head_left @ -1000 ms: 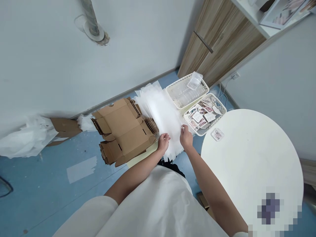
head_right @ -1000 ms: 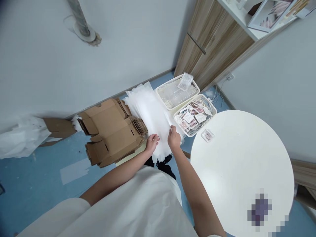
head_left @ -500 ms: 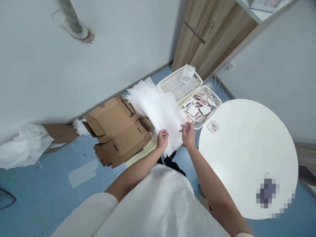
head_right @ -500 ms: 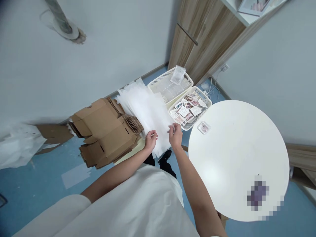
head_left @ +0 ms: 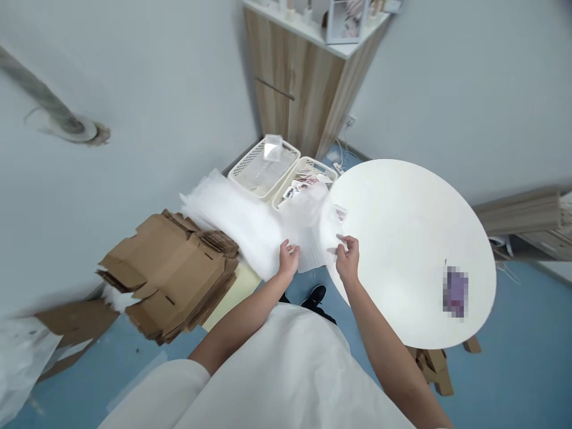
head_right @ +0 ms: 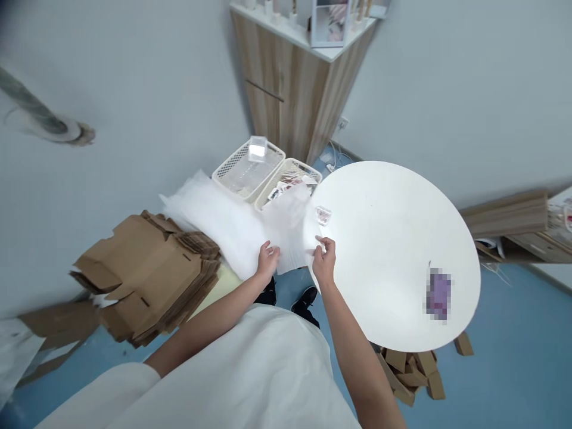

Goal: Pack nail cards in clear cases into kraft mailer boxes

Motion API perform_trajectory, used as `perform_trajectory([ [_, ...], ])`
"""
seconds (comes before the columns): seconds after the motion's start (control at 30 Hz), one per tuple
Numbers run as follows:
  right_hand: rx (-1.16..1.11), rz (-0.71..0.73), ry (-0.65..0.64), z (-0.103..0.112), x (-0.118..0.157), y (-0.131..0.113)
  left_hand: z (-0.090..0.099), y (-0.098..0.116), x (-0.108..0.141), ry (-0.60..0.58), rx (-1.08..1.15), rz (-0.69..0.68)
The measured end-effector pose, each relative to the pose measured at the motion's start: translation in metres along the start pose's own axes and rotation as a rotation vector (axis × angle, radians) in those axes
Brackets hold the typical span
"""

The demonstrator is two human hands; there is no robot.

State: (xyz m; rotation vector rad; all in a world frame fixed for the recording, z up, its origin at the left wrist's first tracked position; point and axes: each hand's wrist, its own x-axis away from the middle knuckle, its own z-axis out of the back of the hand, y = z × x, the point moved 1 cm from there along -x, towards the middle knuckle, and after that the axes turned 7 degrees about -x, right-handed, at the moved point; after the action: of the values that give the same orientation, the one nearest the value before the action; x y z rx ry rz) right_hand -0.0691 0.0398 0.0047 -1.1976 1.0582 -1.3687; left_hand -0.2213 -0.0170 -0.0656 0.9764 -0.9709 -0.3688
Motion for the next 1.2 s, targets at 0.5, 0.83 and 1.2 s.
perform_trajectory([
  [0.5,0.174,-0.184,0.185,0.225,0.053,0.071,-0.153,0.009,0.059,-0.296,-0.393,-0.445],
  [0.83,0.408,-0.205,0.047,0.265,0.063,0.106,-0.182,-0.001,0.082,-0.349,-0.666,-0.461],
  [1.2,0.886,-0.002,-0.018,0.261,0.068,0.110,-0.185,-0.001,0.098,-0.422,-0.860,-0.909],
])
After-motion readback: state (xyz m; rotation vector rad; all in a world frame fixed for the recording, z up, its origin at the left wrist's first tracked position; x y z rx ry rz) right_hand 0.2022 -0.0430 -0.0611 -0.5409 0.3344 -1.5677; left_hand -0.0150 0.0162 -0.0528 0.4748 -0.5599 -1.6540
